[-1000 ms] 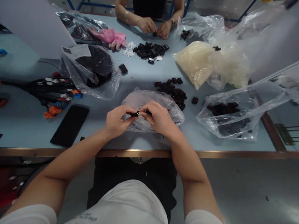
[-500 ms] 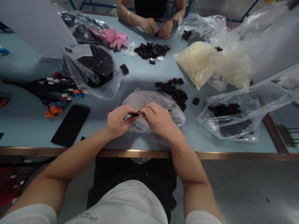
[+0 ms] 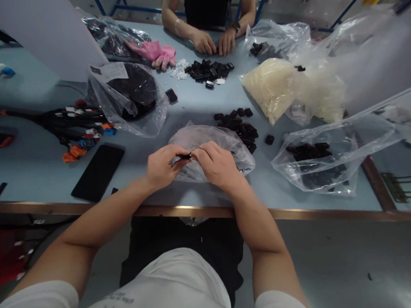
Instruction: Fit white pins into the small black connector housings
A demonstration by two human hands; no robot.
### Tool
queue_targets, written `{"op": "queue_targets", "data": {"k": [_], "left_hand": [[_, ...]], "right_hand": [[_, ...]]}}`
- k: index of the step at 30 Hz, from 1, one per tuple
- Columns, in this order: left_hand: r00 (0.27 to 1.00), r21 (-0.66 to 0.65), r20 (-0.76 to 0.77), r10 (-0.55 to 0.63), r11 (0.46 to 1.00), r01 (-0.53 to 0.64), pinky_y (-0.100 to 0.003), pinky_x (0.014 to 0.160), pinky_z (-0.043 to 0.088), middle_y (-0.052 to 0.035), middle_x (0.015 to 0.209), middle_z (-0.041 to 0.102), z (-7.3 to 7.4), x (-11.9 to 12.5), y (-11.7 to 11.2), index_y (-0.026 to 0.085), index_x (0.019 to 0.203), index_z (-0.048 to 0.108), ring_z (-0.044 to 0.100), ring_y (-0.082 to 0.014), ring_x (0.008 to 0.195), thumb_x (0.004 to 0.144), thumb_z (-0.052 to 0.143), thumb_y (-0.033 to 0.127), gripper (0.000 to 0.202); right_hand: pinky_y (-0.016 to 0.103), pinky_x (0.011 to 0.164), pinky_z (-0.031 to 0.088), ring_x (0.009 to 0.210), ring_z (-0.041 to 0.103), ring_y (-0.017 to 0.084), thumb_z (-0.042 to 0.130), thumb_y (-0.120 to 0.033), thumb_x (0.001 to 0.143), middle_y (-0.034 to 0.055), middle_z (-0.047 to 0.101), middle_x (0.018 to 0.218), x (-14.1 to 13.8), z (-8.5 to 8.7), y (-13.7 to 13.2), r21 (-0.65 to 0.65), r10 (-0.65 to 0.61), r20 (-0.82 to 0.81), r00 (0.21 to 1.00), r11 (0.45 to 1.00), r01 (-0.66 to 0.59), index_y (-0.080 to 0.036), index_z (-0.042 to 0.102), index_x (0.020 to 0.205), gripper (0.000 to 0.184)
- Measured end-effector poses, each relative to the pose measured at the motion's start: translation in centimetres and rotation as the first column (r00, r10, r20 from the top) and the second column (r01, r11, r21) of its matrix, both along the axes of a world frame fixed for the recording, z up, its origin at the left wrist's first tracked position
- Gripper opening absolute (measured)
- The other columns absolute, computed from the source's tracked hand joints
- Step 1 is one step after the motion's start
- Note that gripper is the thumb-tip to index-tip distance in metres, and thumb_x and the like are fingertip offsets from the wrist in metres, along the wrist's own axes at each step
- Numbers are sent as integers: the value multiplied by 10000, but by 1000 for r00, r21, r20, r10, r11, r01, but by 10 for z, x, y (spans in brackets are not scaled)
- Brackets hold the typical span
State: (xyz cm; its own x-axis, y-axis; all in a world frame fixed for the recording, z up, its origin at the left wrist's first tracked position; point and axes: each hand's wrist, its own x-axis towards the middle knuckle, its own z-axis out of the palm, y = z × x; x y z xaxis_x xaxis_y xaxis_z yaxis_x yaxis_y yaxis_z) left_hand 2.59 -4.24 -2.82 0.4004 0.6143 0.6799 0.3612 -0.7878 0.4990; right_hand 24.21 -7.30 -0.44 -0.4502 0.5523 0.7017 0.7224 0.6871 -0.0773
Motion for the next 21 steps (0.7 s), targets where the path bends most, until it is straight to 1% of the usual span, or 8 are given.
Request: {"op": "queue_targets", "data": {"k": [3, 6, 8, 12, 17, 19, 21], "left_hand": [[1000, -22, -9, 12, 1000, -13, -271, 873, 630, -33, 996, 833, 0, 0, 0, 224, 1088, 744, 795, -161, 923, 1082, 641, 435, 235], [1000, -41, -3, 1, 999, -1, -273, 866, 636, -35, 991, 836, 0, 0, 0, 226, 1089, 748, 798, -162, 910, 1076, 647, 432, 229], [1000, -56, -3, -7, 998, 6, -276, 861, 640, -35, 992, 838, 0, 1, 0, 227, 1091, 750, 801, -163, 905, 1073, 652, 423, 220], [1000, -75, -6, -11, 997, 11, -283, 865, 641, -42, 995, 838, 0, 1, -1, 222, 1088, 752, 800, -165, 904, 1076, 644, 418, 224], [1000, -57, -5, -2, 998, 1, -276, 857, 635, -41, 979, 835, 0, 2, -2, 219, 1083, 752, 797, -162, 893, 1075, 649, 418, 224], [1000, -46, -9, 3, 999, -4, -268, 848, 630, -36, 974, 834, 0, 2, -1, 219, 1081, 751, 793, -156, 883, 1081, 638, 419, 230], [1000, -23, -3, -1, 1000, 1, -256, 832, 624, -32, 969, 834, 0, 2, -1, 219, 1078, 751, 791, -151, 874, 1084, 632, 409, 224]], "right_hand": [[326, 724, 513, 854, 634, 199, 546, -173, 1091, 55, 728, 940, 1, -2, 0, -63, 3, -32, 999, 998, -5, -226, 681, 1049, 151], [353, 739, 510, 859, 629, 211, 510, -189, 1098, 66, 736, 964, 1, -4, 0, -144, -14, -32, 999, 989, 9, -246, 694, 1037, 202], [370, 744, 501, 856, 613, 219, 486, -185, 1095, 74, 734, 969, 2, -4, 0, -176, -27, -14, 1000, 984, 24, -248, 696, 1028, 230], [382, 723, 472, 824, 575, 227, 446, -176, 1098, 76, 707, 919, 2, -3, -1, -159, -38, 12, 999, 987, 40, -246, 691, 1007, 270], [375, 724, 472, 822, 578, 225, 455, -177, 1101, 75, 707, 903, 1, -3, -2, -131, -25, 31, 999, 991, 29, -237, 695, 995, 269], [364, 730, 485, 831, 596, 215, 471, -185, 1103, 73, 720, 917, 1, -4, -2, -137, -10, -11, 1000, 990, 8, -232, 702, 1001, 258], [350, 737, 506, 849, 623, 206, 493, -219, 1107, 64, 730, 934, 1, -3, -1, -197, 10, -94, 995, 980, -29, -238, 713, 1010, 241]]}}
